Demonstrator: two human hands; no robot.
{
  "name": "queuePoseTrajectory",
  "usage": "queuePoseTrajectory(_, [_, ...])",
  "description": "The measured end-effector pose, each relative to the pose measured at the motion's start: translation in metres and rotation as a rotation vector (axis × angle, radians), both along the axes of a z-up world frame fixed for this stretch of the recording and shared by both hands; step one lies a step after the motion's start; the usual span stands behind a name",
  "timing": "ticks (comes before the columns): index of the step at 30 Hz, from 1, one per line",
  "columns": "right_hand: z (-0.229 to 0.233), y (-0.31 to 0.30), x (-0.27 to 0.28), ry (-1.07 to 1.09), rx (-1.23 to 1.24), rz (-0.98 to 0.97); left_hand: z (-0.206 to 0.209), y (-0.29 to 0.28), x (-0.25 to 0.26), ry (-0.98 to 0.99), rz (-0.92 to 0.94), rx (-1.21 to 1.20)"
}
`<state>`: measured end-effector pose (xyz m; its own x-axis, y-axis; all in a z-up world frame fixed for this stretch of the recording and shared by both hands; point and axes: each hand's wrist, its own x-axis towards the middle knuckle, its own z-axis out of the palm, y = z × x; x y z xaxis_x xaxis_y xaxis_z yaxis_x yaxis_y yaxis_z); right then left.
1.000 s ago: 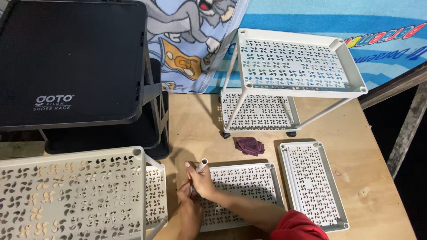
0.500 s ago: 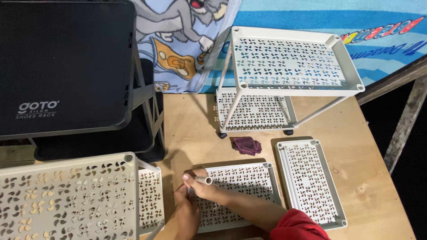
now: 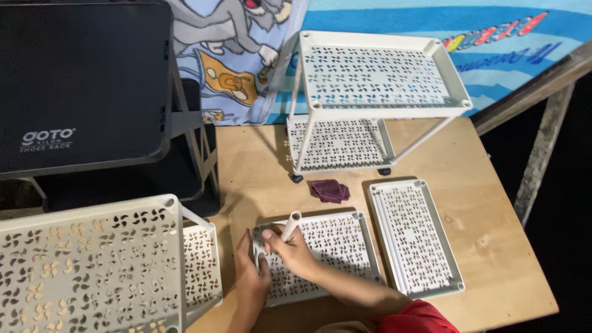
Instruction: The person assembles a white plastic shoe rack by inserting vertical poles into perforated trays and wiping the surfaces with a purple cloth. The person handles multiple trays and poles, aligning and securing them on a wooden table.
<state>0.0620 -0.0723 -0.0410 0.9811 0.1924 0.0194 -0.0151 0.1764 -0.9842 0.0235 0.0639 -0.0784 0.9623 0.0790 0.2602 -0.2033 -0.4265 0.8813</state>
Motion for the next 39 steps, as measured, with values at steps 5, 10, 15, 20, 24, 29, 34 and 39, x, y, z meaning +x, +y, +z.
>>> queuePoseTrajectory(5, [0.024, -0.033, -0.030, -0.161, -0.106, -0.068, 0.021, -0.012, -0.010, -0.070, -0.022, -0.014])
queuePoseTrajectory(10, [0.032, -0.068, -0.060, 0.007, -0.044, -0.194, 0.041, -0.030, -0.026, -0.126, -0.113, 0.029])
queuePoseTrajectory(15, [0.041, -0.111, -0.088, -0.044, -0.156, -0.393, 0.056, -0.058, -0.036, -0.129, -0.258, 0.048])
queuePoseTrajectory(20, [0.054, -0.150, -0.114, 0.050, -0.144, -0.436, 0.064, -0.097, -0.046, -0.081, -0.471, 0.072])
queuePoseTrajectory(24, [0.062, -0.183, -0.133, -0.062, -0.424, -0.503, 0.068, -0.131, -0.055, -0.101, -0.625, 0.152])
queuePoseTrajectory(29, [0.064, -0.214, -0.150, 0.145, -0.579, -0.640, 0.070, -0.170, -0.063, -0.231, -0.750, 0.251])
queuePoseTrajectory(34, [0.055, -0.238, -0.151, 0.177, -0.810, -0.717, 0.061, -0.201, -0.064, -0.220, -0.836, 0.417])
queuePoseTrajectory(39, [0.041, -0.252, -0.144, 0.205, -0.979, -0.725, 0.043, -0.229, -0.058, -0.230, -0.881, 0.529])
